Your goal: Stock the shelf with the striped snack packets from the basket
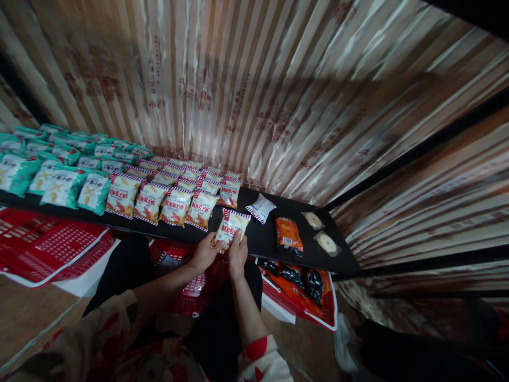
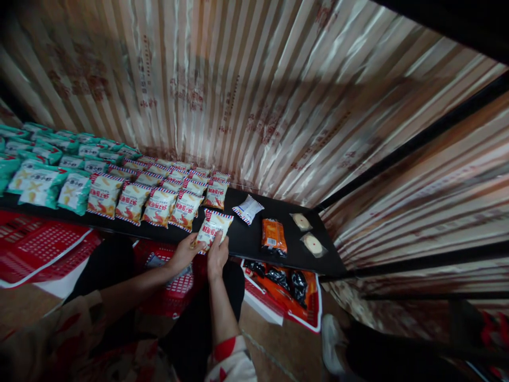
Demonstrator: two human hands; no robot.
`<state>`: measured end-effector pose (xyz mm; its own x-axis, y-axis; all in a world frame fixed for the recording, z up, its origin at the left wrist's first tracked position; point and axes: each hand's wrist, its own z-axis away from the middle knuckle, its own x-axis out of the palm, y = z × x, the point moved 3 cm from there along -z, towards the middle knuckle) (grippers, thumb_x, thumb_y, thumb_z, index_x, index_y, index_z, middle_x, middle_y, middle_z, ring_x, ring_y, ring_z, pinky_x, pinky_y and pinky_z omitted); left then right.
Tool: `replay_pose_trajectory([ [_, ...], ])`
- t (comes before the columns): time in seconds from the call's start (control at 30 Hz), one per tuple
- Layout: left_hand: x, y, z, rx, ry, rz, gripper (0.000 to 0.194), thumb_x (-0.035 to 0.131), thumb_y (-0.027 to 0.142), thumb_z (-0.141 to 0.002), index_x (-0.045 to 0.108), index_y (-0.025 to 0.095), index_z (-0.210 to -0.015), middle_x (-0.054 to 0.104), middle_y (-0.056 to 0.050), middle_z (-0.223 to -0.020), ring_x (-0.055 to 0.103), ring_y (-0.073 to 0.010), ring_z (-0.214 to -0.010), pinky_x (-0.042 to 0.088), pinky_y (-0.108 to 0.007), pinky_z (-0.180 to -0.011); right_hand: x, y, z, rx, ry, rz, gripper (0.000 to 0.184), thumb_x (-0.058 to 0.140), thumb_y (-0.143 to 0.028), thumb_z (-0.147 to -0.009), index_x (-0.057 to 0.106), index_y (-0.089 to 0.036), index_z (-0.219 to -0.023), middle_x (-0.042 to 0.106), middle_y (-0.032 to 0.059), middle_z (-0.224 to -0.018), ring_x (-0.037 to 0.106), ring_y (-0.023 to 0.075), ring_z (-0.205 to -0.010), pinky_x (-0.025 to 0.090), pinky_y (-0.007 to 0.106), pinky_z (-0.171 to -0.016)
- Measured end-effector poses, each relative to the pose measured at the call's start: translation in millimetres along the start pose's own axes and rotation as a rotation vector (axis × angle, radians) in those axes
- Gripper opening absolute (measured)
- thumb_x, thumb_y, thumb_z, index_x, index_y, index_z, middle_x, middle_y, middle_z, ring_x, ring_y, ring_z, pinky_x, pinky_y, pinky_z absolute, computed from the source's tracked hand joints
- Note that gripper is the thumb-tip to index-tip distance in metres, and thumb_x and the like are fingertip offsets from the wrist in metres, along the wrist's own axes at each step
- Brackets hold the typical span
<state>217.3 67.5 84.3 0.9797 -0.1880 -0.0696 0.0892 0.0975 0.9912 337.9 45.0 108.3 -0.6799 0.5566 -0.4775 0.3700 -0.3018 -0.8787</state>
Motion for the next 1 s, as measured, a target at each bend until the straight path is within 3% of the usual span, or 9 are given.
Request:
replay_pose_trajectory([
  [0.23, -1.0, 25, -19, 0.019, 0.058, -0.550, 0.027, 0.054, 0.029, -0.081, 0.061, 0.013, -0.102, 0.063, -0.012, -0.098, 0.059, -0.0232, -0.094, 0.043, -0.032, -0.082, 8, -8, -24, -0.027, 0.007, 0.075, 0.050, 0.027, -0.061, -0.085, 0.055, -0.021, -0.079, 0.065, 0.0073, -0.070, 0.058, 0.0219, -0.062, 0.039, 0.029, -0.057],
  [0.37, 2.7, 32, -25, 0.009, 0.074, -0.688, 0.029, 0.053, 0.033, -0.083, 0.060, 0.014, -0.105, 0.060, -0.011, -0.101, 0.058, -0.0227, -0.098, 0.043, -0.030, -0.083, 10, -7, -34, -0.040, 0.028, 0.066, 0.049, 0.028, -0.061, -0.085, 0.055, -0.020, -0.082, 0.066, 0.0077, -0.073, 0.058, 0.0214, -0.063, 0.039, 0.029, -0.058],
  [0.53, 11.1, 31, -33, 0.021, 0.103, -0.707, 0.035, 0.050, 0.027, -0.084, 0.055, 0.012, -0.115, 0.059, -0.013, -0.104, 0.057, -0.0240, -0.101, 0.043, -0.032, -0.086, 15, -2, -44, -0.040, 0.041, 0.087, 0.049, 0.029, -0.058, -0.086, 0.056, -0.018, -0.089, 0.067, 0.0094, -0.077, 0.060, 0.0225, -0.066, 0.039, 0.029, -0.060],
  [0.8, 25.2, 10, -44, 0.187, 0.185, -0.566, 0.053, 0.045, 0.014, -0.079, 0.038, 0.010, -0.132, 0.052, -0.017, -0.125, 0.047, -0.0277, -0.119, 0.036, -0.043, -0.101, 23, -9, -60, -0.034, 0.105, 0.090, 0.047, 0.031, -0.056, -0.086, 0.056, -0.017, -0.092, 0.068, 0.0125, -0.082, 0.062, 0.0248, -0.074, 0.040, 0.031, -0.063],
  [1.0, 26.9, 6, -47, 0.248, 0.153, -0.503, 0.063, 0.044, 0.011, -0.075, 0.031, 0.010, -0.137, 0.041, -0.017, -0.138, 0.035, -0.0281, -0.130, 0.029, -0.046, -0.108, 31, -11, -71, -0.020, 0.099, 0.117, 0.048, 0.032, -0.056, -0.086, 0.056, -0.016, -0.095, 0.068, 0.0146, -0.085, 0.063, 0.0263, -0.077, 0.040, 0.032, -0.065],
])
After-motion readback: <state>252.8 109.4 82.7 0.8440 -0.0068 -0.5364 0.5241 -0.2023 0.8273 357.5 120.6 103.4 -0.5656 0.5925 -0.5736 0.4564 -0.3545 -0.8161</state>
